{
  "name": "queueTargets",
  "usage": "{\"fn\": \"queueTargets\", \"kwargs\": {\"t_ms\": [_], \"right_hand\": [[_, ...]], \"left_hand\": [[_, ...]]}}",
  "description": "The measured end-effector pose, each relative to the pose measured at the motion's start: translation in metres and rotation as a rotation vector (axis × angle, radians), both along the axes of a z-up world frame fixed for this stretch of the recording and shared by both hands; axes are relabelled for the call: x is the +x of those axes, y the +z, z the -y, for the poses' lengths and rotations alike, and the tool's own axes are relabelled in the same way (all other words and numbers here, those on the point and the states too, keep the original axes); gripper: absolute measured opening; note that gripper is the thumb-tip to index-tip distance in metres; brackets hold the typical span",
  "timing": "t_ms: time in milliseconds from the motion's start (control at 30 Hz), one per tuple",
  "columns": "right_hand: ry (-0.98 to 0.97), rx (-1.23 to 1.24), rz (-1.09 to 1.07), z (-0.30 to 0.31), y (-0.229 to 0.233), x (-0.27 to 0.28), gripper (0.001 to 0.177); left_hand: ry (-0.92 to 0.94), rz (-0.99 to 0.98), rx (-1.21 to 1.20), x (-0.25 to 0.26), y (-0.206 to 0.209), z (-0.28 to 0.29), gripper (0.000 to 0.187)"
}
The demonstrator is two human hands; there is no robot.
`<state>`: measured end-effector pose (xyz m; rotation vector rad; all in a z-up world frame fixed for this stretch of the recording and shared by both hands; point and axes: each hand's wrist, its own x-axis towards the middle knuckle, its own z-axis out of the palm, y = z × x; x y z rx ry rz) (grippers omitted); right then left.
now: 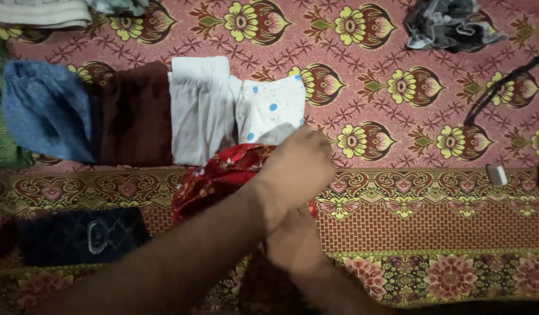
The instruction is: Folding various pieces of clothing and organizing them on a bed.
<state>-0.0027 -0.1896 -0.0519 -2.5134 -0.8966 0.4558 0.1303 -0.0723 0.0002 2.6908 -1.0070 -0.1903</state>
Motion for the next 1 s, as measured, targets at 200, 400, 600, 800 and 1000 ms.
{"fn": "queueTargets", "kwargs": {"t_ms": [200,400,600,800,1000], "right_hand": [[0.086,-0.169,-0.033,-0.010,0.015,0.012,0.051],[0.083,-0.028,0.071,-0.005,0.033,0.022,0.044],[0.092,0.066,0.137,-0.005,0.045,0.031,0.045],[0.119,0.048,0.100,0.002,0.037,0.026,0.039],[0.150,-0.075,0.005,0.003,0.023,0.016,0.036]], "left_hand": [[0.249,-0.542,0.234,0.028,0.028,-0.001,0.015],[0.241,-0.438,0.017,0.032,0.002,-0.023,0.026],[0.265,-0.459,0.174,0.033,0.006,-0.026,0.029],[0.423,-0.504,0.001,0.020,0.024,-0.020,0.026],[0.450,-0.512,0.044,0.009,0.017,-0.012,0.016]]}}
